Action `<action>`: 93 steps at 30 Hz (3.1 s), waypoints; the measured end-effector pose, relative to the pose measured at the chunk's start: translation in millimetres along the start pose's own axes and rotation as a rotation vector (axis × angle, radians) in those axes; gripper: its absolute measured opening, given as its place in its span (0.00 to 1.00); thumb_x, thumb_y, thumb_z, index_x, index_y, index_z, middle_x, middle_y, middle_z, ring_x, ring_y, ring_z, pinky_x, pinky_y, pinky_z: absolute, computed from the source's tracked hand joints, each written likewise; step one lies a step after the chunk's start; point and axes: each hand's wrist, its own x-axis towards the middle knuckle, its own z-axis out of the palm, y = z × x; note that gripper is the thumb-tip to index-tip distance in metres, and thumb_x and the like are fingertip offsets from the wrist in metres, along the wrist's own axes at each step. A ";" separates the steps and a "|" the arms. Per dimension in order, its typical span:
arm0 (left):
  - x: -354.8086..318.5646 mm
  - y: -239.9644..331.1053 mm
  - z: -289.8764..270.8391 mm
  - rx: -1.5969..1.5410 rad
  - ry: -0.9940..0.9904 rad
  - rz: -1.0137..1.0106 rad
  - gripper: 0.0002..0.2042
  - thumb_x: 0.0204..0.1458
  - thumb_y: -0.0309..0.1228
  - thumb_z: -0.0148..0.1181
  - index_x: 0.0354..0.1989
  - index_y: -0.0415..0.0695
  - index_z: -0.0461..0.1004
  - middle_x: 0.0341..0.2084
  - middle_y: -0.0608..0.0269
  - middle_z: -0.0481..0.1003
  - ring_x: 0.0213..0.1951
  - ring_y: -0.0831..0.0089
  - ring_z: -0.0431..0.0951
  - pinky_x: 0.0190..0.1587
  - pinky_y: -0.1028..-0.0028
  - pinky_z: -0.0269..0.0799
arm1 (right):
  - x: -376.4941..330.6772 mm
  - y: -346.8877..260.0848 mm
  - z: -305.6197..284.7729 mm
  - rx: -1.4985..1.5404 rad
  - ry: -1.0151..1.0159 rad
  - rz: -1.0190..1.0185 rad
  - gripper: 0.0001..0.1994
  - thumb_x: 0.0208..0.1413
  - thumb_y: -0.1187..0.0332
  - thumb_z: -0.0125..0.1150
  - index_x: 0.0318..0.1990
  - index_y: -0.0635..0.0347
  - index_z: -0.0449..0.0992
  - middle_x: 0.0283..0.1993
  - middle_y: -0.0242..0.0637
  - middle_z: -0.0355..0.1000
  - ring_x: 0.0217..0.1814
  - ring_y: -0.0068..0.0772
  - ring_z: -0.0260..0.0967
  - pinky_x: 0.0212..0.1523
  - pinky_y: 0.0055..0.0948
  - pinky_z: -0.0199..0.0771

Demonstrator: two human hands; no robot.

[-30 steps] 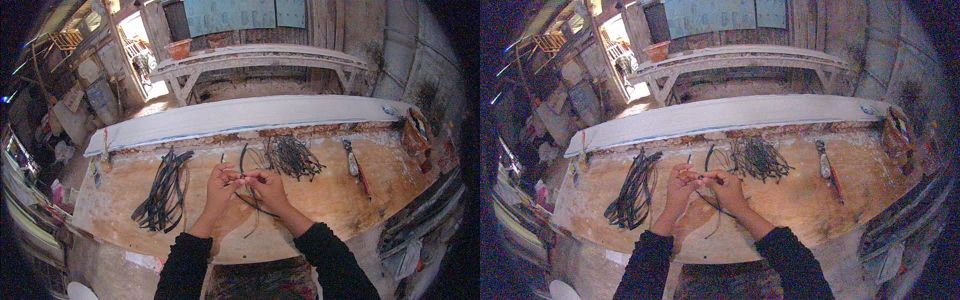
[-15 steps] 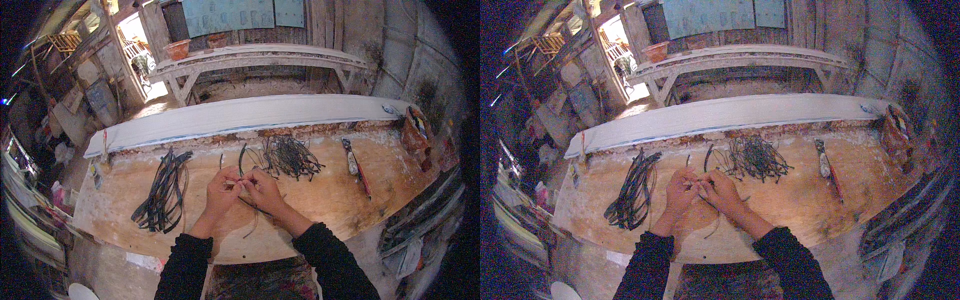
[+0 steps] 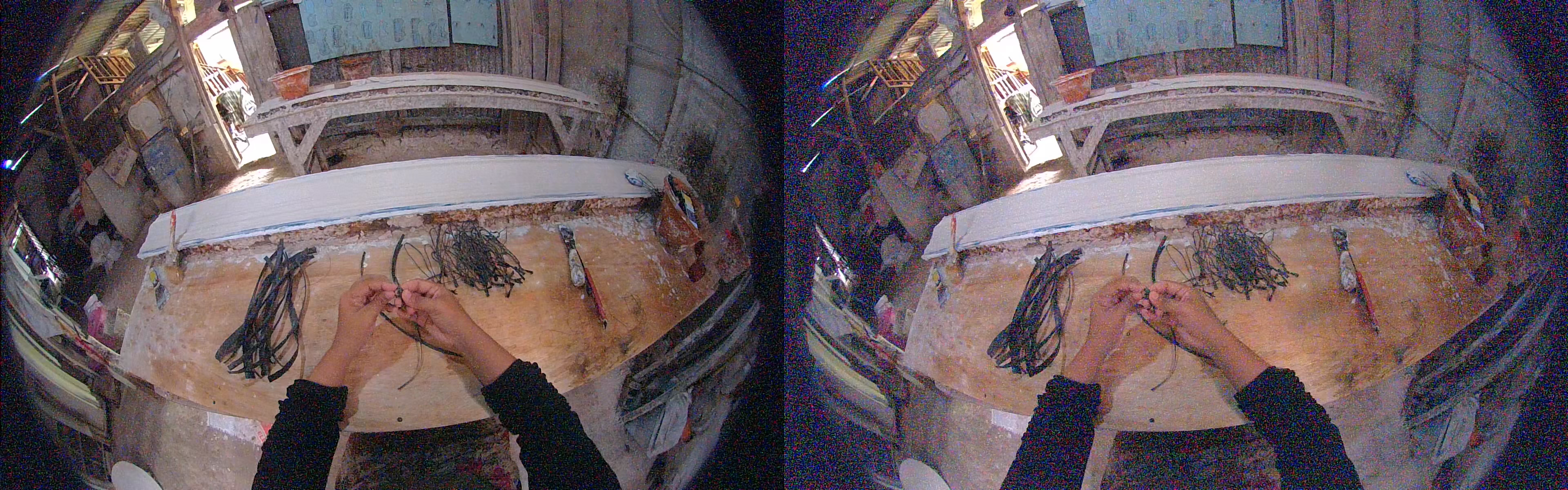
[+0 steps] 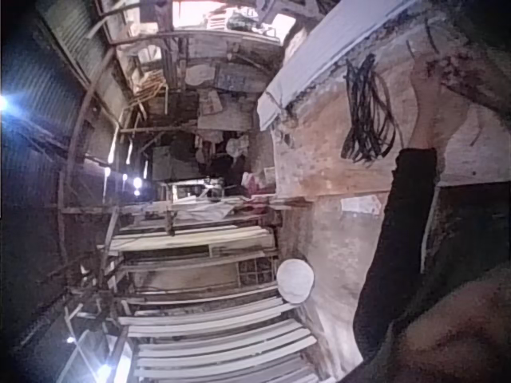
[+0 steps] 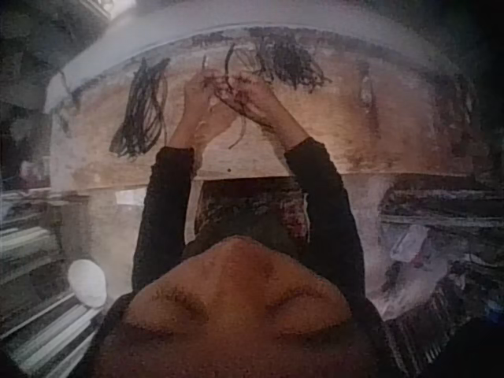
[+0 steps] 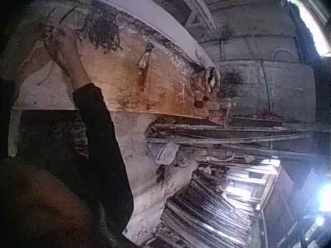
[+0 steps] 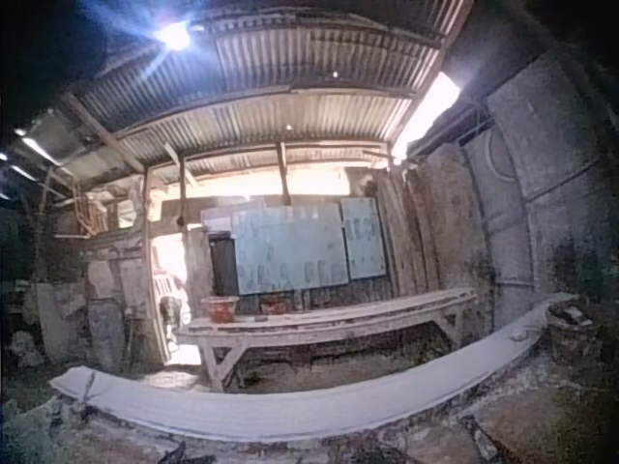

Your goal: The person uses a red utility knife to cut a long black rubber strip into short segments on a wooden workbench. The person repeatedly slices the rubber, gathers the cut pieces, and then peels apart the layers of a rubber strip by hand.

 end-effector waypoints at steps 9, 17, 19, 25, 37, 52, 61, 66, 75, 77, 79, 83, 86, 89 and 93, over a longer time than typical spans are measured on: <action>-1.6 7.9 1.1 0.141 -0.088 -0.079 0.06 0.44 0.22 0.56 0.32 0.40 0.72 0.25 0.66 0.73 0.26 0.78 0.72 0.24 0.80 0.67 | 4.9 -4.6 -19.3 -0.257 0.015 0.017 0.05 0.48 0.70 0.57 0.29 0.61 0.71 0.29 0.32 0.70 0.28 0.18 0.64 0.29 0.15 0.65; 0.5 0.0 -5.3 -0.065 -0.126 -0.184 0.08 0.43 0.25 0.59 0.34 0.41 0.71 0.25 0.67 0.73 0.26 0.81 0.72 0.23 0.83 0.64 | -0.9 -4.9 -6.8 -0.137 -0.033 -0.017 0.06 0.47 0.70 0.58 0.32 0.56 0.69 0.27 0.28 0.68 0.26 0.16 0.62 0.26 0.14 0.62; 0.4 0.5 -5.2 -0.091 -0.124 -0.218 0.09 0.42 0.25 0.60 0.33 0.42 0.71 0.25 0.68 0.73 0.26 0.80 0.72 0.24 0.82 0.65 | -4.2 -7.5 2.1 -0.139 -0.004 -0.012 0.05 0.48 0.70 0.58 0.32 0.54 0.68 0.27 0.27 0.68 0.25 0.15 0.61 0.25 0.13 0.61; -0.1 5.5 -6.0 -0.098 -0.172 -0.258 0.08 0.43 0.28 0.60 0.33 0.44 0.71 0.26 0.69 0.73 0.25 0.82 0.71 0.23 0.84 0.64 | -1.9 -4.3 -1.5 -0.184 -0.100 -0.019 0.05 0.49 0.71 0.55 0.33 0.55 0.67 0.28 0.25 0.67 0.24 0.12 0.59 0.23 0.10 0.60; 3.0 -4.9 -7.8 -0.189 -0.154 -0.244 0.04 0.49 0.32 0.54 0.28 0.49 0.65 0.22 0.74 0.68 0.23 0.85 0.68 0.18 0.87 0.57 | -3.0 -4.0 9.1 -0.158 0.002 0.006 0.06 0.50 0.74 0.52 0.36 0.57 0.64 0.29 0.27 0.65 0.28 0.15 0.62 0.27 0.14 0.65; 8.6 -5.8 -14.7 -0.277 -0.067 -0.220 0.07 0.48 0.32 0.55 0.34 0.49 0.66 0.27 0.71 0.69 0.29 0.82 0.69 0.26 0.83 0.63 | -2.7 5.1 4.4 -0.363 0.036 -0.157 0.11 0.49 0.74 0.54 0.39 0.57 0.59 0.25 0.25 0.61 0.26 0.16 0.62 0.27 0.15 0.63; -0.8 -10.7 5.2 -0.004 -0.230 -0.015 0.18 0.42 0.25 0.60 0.43 0.43 0.66 0.32 0.70 0.70 0.35 0.81 0.70 0.38 0.81 0.66 | 5.4 3.3 -6.1 -0.375 0.220 -0.276 0.20 0.48 0.75 0.56 0.48 0.59 0.57 0.30 0.32 0.66 0.31 0.24 0.67 0.33 0.21 0.70; 5.1 -20.6 -6.7 -0.084 -0.257 -0.157 0.11 0.44 0.21 0.55 0.38 0.42 0.66 0.29 0.65 0.70 0.32 0.75 0.71 0.34 0.73 0.69 | 0.6 3.8 3.9 -0.317 0.313 -0.098 0.12 0.48 0.74 0.56 0.41 0.60 0.64 0.30 0.33 0.68 0.30 0.23 0.67 0.32 0.20 0.70; 13.6 -32.0 -24.0 -0.057 -0.085 -0.149 0.08 0.46 0.32 0.56 0.25 0.39 0.71 0.17 0.67 0.70 0.21 0.80 0.69 0.25 0.79 0.65 | 13.5 3.7 -26.4 -0.644 0.383 -0.277 0.11 0.51 0.64 0.54 0.39 0.59 0.69 0.32 0.27 0.68 0.32 0.17 0.63 0.34 0.20 0.66; 14.0 -27.4 -27.1 -0.023 0.009 -0.172 0.08 0.46 0.31 0.55 0.25 0.39 0.71 0.17 0.66 0.70 0.19 0.79 0.69 0.22 0.79 0.65 | 10.6 3.8 -23.0 -0.421 0.280 -0.274 0.12 0.51 0.65 0.55 0.42 0.59 0.67 0.34 0.28 0.68 0.35 0.18 0.63 0.35 0.19 0.66; 16.2 -25.3 -31.1 -0.011 0.119 -0.191 0.07 0.46 0.30 0.54 0.24 0.39 0.70 0.17 0.66 0.70 0.16 0.78 0.69 0.19 0.78 0.65 | 7.6 4.9 -17.5 -0.302 0.169 -0.283 0.14 0.50 0.67 0.55 0.44 0.59 0.66 0.36 0.30 0.68 0.38 0.19 0.64 0.36 0.19 0.66; 27.4 -34.9 -42.3 -0.073 0.315 -0.147 0.04 0.43 0.27 0.54 0.23 0.39 0.70 0.18 0.64 0.70 0.15 0.78 0.68 0.16 0.79 0.64 | -4.1 11.7 14.0 -0.414 0.011 -0.255 0.16 0.50 0.71 0.54 0.48 0.59 0.63 0.42 0.36 0.69 0.43 0.21 0.64 0.41 0.20 0.66; 27.5 -34.8 -43.1 -0.114 0.346 -0.124 0.03 0.42 0.25 0.55 0.23 0.39 0.69 0.17 0.64 0.70 0.15 0.79 0.68 0.16 0.80 0.63 | -10.5 17.9 17.8 -0.478 -0.020 -0.158 0.16 0.49 0.74 0.53 0.47 0.62 0.64 0.44 0.40 0.69 0.44 0.22 0.65 0.46 0.22 0.64; 27.0 -36.9 -45.3 -0.082 0.295 -0.100 0.03 0.42 0.25 0.56 0.23 0.39 0.69 0.16 0.66 0.69 0.15 0.80 0.67 0.16 0.80 0.62 | -8.0 22.0 10.7 -0.503 -0.024 -0.128 0.12 0.48 0.74 0.54 0.43 0.64 0.68 0.41 0.40 0.70 0.42 0.23 0.66 0.45 0.22 0.63; 27.1 -43.8 -41.2 -0.145 0.250 -0.098 0.04 0.43 0.26 0.58 0.23 0.40 0.69 0.14 0.69 0.66 0.15 0.82 0.66 0.17 0.82 0.60 | -5.7 14.8 3.9 -0.702 -0.019 -0.196 0.08 0.48 0.75 0.55 0.37 0.65 0.72 0.39 0.40 0.71 0.40 0.23 0.66 0.43 0.20 0.64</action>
